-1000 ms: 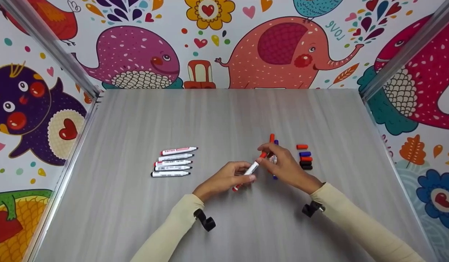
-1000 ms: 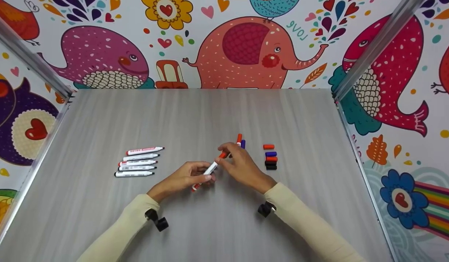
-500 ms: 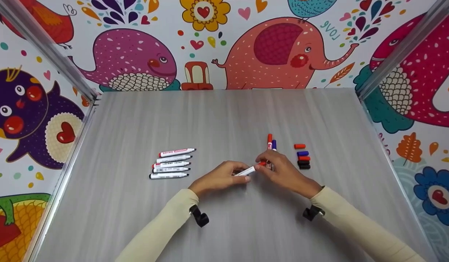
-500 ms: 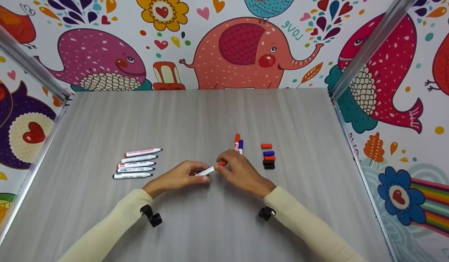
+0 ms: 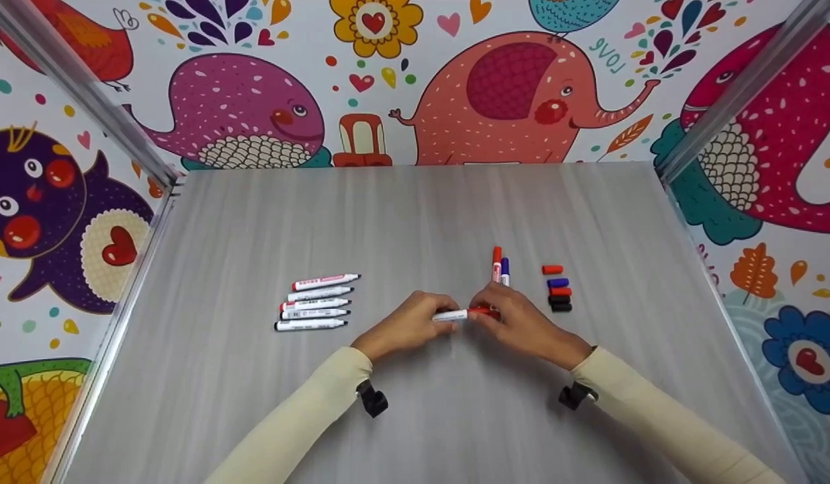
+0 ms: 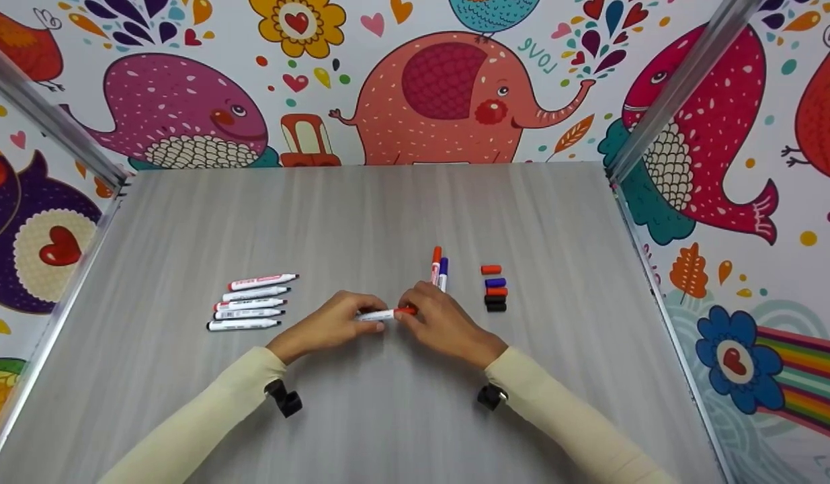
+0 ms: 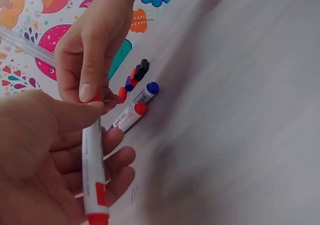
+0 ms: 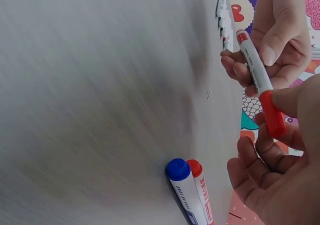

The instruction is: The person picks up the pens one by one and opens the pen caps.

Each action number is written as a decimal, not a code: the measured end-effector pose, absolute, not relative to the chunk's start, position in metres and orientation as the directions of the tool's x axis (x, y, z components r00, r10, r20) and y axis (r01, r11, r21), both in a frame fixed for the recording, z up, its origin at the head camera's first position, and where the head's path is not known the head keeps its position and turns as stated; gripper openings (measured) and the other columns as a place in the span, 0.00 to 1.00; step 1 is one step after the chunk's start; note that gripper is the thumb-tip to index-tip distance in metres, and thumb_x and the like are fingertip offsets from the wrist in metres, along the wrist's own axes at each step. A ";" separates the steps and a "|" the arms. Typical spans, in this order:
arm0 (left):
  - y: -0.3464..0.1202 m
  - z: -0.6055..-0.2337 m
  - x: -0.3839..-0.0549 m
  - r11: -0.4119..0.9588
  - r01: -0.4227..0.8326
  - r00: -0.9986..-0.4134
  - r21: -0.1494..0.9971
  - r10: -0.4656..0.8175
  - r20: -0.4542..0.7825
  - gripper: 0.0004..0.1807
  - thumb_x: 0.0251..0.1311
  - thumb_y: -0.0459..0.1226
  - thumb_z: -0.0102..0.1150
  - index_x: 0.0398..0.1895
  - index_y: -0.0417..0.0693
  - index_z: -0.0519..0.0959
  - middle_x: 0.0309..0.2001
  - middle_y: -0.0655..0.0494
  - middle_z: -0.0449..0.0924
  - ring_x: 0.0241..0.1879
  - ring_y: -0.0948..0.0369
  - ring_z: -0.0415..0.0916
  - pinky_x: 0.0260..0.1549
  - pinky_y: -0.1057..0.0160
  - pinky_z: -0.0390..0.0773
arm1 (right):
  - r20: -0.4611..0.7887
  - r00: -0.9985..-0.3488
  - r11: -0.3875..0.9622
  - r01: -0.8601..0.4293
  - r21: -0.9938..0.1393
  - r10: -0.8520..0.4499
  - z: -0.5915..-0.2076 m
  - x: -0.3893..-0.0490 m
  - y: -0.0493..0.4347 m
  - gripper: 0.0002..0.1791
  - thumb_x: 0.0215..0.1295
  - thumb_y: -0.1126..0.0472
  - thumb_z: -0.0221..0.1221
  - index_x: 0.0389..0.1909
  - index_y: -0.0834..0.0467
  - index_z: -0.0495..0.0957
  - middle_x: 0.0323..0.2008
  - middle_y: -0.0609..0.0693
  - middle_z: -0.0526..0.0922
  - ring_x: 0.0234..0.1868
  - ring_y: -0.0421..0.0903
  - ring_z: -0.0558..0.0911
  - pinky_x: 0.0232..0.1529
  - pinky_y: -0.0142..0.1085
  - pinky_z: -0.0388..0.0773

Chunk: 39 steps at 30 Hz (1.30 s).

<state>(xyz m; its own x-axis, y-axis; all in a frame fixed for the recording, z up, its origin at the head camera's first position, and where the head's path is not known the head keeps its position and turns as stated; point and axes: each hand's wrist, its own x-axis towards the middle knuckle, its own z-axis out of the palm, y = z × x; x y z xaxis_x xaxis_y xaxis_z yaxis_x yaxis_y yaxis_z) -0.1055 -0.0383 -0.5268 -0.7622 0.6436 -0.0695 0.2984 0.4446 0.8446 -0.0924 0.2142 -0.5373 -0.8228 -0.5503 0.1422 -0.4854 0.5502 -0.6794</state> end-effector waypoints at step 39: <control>-0.053 -0.519 -0.097 0.411 0.626 -0.696 0.663 0.677 0.237 0.03 0.70 0.26 0.69 0.39 0.40 0.89 0.30 0.52 0.86 0.30 0.65 0.70 0.33 0.66 0.72 | 0.143 -0.731 0.425 -0.531 -0.733 -0.667 -0.528 -0.089 0.201 0.10 0.84 0.63 0.60 0.49 0.63 0.89 0.28 0.48 0.79 0.29 0.36 0.70 0.34 0.32 0.68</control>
<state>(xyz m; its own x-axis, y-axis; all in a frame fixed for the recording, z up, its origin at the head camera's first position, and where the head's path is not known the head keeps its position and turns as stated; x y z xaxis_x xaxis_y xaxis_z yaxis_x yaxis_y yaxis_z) -0.0972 -0.0535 -0.5190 -0.6965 0.6771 0.2375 0.6255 0.4108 0.6633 -0.0891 0.2010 -0.5277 -0.7309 -0.6673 0.1428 -0.5310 0.4247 -0.7332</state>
